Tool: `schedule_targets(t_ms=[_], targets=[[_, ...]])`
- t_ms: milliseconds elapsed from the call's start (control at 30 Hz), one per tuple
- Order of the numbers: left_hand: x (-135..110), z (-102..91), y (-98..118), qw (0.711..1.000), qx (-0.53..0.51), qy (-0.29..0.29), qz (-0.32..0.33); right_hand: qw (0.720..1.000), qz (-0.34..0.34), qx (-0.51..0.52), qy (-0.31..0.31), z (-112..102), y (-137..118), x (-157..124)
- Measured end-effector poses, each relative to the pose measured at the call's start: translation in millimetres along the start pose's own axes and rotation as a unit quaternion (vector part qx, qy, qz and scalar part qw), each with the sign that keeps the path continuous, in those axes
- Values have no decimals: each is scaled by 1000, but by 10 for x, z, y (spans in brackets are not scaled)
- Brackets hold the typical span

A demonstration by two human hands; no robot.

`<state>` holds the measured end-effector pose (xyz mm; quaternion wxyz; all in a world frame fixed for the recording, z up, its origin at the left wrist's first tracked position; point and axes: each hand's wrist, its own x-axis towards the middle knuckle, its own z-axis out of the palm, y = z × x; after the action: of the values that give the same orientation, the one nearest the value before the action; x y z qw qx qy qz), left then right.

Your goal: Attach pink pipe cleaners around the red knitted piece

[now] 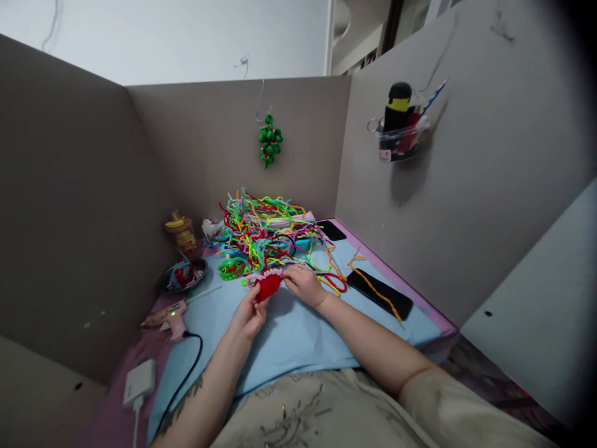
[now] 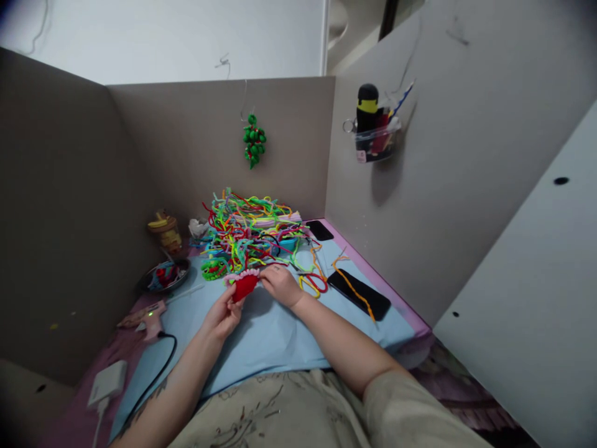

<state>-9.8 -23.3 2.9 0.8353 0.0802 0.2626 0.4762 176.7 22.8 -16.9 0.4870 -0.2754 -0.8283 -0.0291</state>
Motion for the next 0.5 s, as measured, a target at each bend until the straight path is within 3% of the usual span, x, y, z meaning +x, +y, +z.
schedule_targets(t_ms=[233,500], targets=[[-2,25,-16,1000,-12,20,17,1000,6,13,2,-7,2,-4],[22,24,-12,998,-6,39,54,978,169,116,37,42,-22,-12]])
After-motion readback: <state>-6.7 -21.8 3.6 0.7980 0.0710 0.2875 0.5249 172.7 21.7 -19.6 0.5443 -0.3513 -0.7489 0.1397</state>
